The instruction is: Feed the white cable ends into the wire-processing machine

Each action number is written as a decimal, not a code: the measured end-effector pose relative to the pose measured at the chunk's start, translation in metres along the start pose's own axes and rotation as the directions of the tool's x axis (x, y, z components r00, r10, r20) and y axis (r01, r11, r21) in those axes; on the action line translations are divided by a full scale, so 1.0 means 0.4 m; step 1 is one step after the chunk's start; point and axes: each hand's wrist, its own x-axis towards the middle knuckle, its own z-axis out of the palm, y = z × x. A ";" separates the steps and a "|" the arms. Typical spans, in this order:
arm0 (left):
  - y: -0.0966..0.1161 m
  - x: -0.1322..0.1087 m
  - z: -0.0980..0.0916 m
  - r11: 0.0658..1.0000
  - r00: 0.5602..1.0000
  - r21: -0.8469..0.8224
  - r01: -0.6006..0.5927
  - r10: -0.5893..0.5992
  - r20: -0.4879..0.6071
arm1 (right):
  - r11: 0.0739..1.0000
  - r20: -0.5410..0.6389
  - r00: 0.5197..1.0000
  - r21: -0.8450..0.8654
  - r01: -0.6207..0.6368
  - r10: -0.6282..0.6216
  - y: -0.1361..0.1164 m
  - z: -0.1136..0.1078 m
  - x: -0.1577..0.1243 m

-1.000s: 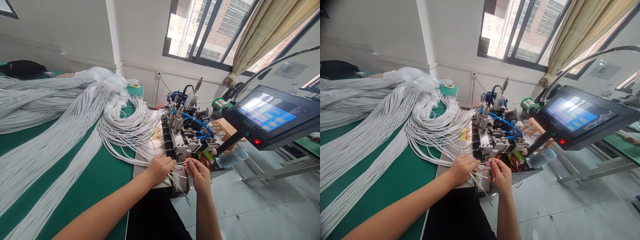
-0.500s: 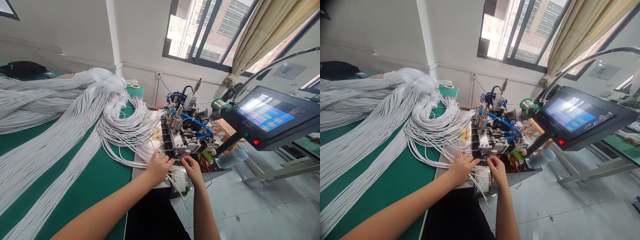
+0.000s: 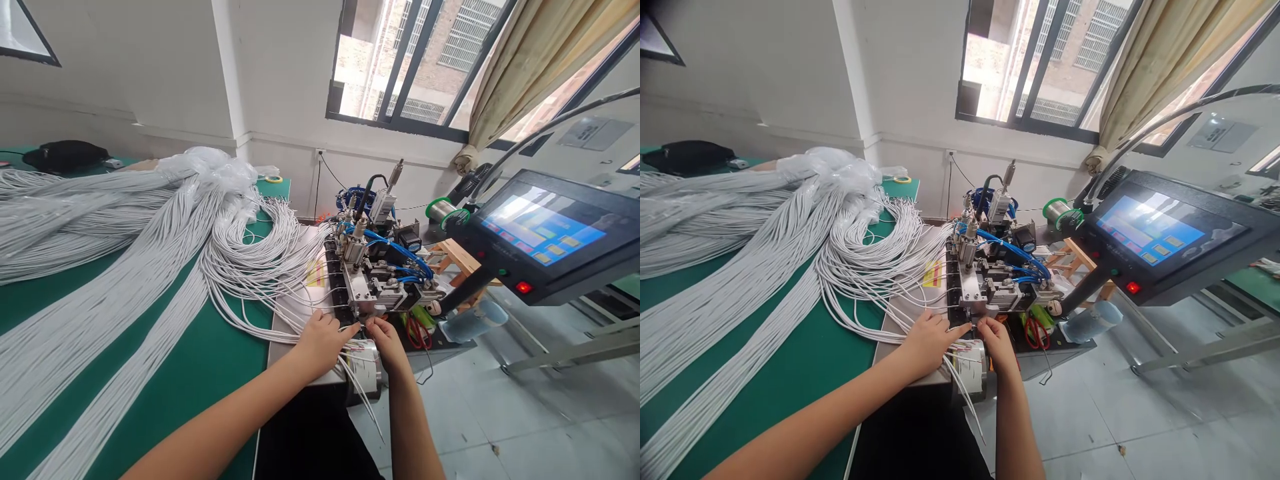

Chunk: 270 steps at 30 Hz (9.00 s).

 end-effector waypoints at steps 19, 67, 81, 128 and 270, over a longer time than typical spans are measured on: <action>-0.003 -0.037 0.007 0.992 0.986 -0.079 0.103 -0.112 -0.122 | 1.000 -0.257 0.966 0.005 0.015 -0.014 -0.003 -0.030 -0.094; -0.015 -0.021 0.011 0.984 0.981 -0.178 -0.014 -0.020 -0.191 | 0.997 -0.002 1.000 -0.073 -0.001 0.000 -0.119 0.001 -0.083; -0.006 -0.013 -0.007 0.987 0.993 -0.157 0.032 -0.049 -0.111 | 0.881 -0.047 0.974 -0.437 0.179 -0.221 -0.061 -0.014 -0.049; -0.017 -0.031 -0.008 0.956 0.945 -0.246 0.163 -0.223 -0.241 | 0.905 -0.019 0.961 -0.341 0.253 -0.276 -0.162 0.016 -0.138; -0.004 0.009 -0.012 0.999 0.999 -0.047 0.015 -0.013 0.033 | 0.984 0.033 0.998 0.168 -0.055 0.050 0.022 0.005 0.000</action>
